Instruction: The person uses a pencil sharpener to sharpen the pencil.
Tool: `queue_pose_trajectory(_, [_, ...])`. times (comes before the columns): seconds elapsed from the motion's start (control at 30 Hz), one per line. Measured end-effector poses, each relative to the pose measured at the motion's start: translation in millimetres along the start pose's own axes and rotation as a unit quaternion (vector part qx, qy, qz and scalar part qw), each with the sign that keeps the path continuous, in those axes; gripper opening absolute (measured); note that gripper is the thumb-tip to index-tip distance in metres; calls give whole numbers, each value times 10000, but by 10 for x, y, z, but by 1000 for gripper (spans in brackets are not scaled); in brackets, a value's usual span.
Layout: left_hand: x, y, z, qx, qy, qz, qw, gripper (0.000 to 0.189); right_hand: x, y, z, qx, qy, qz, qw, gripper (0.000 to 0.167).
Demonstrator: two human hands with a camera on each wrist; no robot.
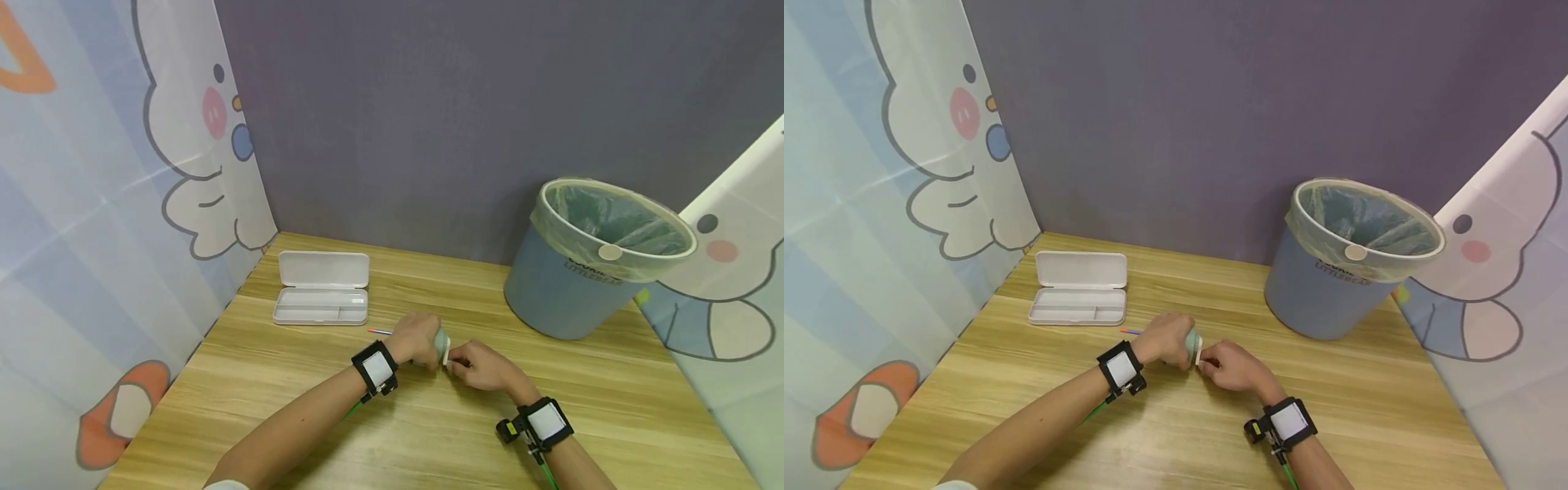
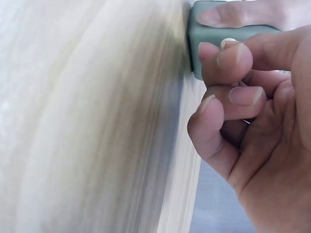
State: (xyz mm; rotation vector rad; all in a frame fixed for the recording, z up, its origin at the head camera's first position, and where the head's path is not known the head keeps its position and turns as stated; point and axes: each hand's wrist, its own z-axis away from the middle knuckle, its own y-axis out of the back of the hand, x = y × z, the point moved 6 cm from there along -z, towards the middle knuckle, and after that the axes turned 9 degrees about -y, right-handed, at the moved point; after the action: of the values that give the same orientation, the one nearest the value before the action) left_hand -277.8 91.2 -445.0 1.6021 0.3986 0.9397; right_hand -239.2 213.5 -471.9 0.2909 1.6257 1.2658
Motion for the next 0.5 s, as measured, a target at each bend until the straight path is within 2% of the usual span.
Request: queue_pose_trajectory(0.5, [13,3,13,28,-3,33,10000,39,-44,4,73,-197,-188,-569,9980,24])
